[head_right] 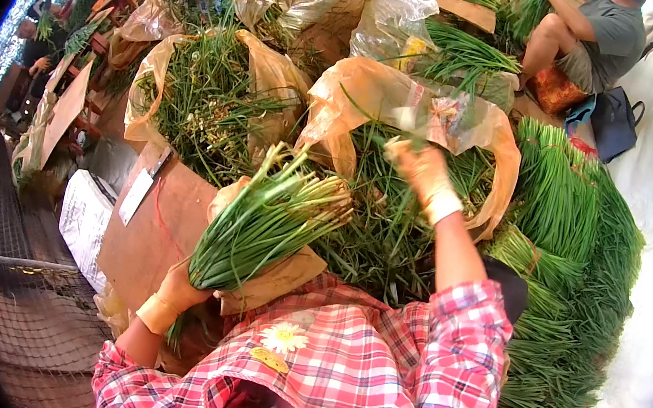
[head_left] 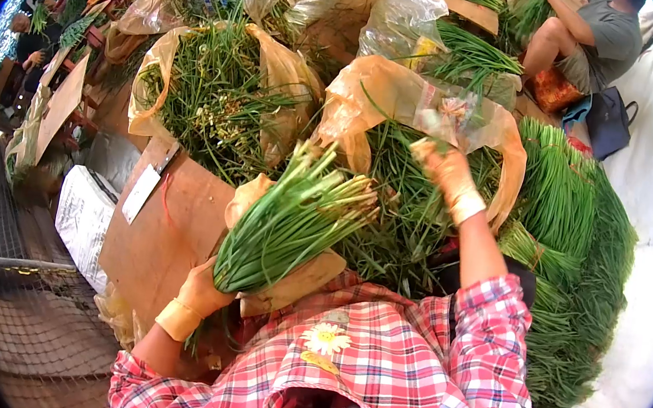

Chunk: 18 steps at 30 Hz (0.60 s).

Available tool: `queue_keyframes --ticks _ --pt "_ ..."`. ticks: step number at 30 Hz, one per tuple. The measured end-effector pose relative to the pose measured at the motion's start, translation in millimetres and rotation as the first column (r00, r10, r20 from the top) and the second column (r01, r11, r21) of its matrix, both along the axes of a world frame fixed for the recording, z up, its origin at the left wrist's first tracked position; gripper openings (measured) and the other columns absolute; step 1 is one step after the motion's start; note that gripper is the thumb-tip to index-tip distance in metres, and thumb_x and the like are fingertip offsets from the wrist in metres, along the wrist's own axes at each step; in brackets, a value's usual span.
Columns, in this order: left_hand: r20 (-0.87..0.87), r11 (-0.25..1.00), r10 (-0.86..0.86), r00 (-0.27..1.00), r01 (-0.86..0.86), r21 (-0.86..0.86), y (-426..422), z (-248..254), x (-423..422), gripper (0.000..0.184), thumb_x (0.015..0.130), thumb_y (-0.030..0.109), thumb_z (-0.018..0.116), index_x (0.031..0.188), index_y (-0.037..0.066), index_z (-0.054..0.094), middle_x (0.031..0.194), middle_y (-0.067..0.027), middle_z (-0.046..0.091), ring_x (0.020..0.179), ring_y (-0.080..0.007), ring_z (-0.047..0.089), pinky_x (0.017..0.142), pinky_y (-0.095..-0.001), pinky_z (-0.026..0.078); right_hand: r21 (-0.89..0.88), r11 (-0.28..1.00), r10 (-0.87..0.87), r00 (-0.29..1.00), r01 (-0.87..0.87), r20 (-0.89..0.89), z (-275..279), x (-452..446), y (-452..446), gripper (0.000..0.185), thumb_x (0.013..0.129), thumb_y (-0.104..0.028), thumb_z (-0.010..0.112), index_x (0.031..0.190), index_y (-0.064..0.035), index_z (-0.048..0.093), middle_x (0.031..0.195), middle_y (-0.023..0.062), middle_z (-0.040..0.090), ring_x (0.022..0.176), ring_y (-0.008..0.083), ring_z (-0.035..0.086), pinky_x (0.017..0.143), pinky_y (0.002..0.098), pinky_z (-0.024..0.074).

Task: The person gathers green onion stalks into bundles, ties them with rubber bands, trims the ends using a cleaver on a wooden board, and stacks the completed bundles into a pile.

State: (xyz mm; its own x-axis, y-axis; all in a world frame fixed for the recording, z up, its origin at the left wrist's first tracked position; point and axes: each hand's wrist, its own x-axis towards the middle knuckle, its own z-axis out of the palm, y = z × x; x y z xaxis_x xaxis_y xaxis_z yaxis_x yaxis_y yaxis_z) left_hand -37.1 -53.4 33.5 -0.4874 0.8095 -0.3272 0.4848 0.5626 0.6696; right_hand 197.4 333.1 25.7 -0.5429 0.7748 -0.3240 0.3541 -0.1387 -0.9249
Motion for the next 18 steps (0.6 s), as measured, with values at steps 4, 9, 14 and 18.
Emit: queue_keyframes --ticks 4,9,14,18 --pt "-0.034 0.996 -0.051 0.998 0.054 0.073 17.1 1.6 9.4 0.052 0.065 0.026 0.078 0.108 0.005 0.057 0.095 -0.0166 0.065 0.092 -0.0318 0.063 0.077 -0.0360 0.050 0.606 0.592 0.396 0.847 -0.531 0.354 2.5 -48.3 -84.7 0.046 0.074 -0.035 0.070 0.108 -0.0051 0.058 0.092 0.0127 0.065 0.089 0.0298 0.062 0.077 0.0377 0.0488" --pt "0.021 0.998 0.017 1.000 -0.018 0.061 5.3 -24.3 7.4 0.059 0.061 0.027 0.081 0.110 0.005 0.056 0.097 -0.0170 0.065 0.091 -0.0309 0.063 0.077 -0.0354 0.050 0.471 0.488 0.440 0.673 -0.735 0.594 -17.8 -78.3 -105.3 0.039 0.076 -0.030 0.065 0.105 -0.0075 0.052 0.090 0.0129 0.064 0.087 0.0322 0.062 0.075 0.0447 0.0470" --pt "0.146 0.990 0.019 0.989 -0.039 0.135 -5.0 -33.1 5.0 0.057 0.063 0.022 0.081 0.110 0.003 0.056 0.100 -0.0129 0.066 0.095 -0.0252 0.063 0.082 -0.0326 0.049 0.498 0.664 0.043 0.692 -0.558 0.720 -34.8 -41.2 -19.6 0.015 0.081 -0.009 0.050 0.091 -0.0059 0.061 0.083 0.0172 0.063 0.076 0.0327 0.063 0.066 0.0405 0.0495" --pt "0.290 0.991 0.032 0.956 -0.067 0.114 -10.6 -48.4 1.3 0.057 0.064 0.020 0.081 0.111 0.002 0.056 0.101 -0.0112 0.066 0.096 -0.0235 0.063 0.084 -0.0323 0.049 0.014 0.972 -0.231 0.944 0.235 0.234 -6.8 6.3 20.1 0.023 0.084 -0.025 0.064 0.072 -0.0059 0.058 0.058 0.0018 0.051 0.056 0.0107 0.050 0.054 0.0270 0.0445"
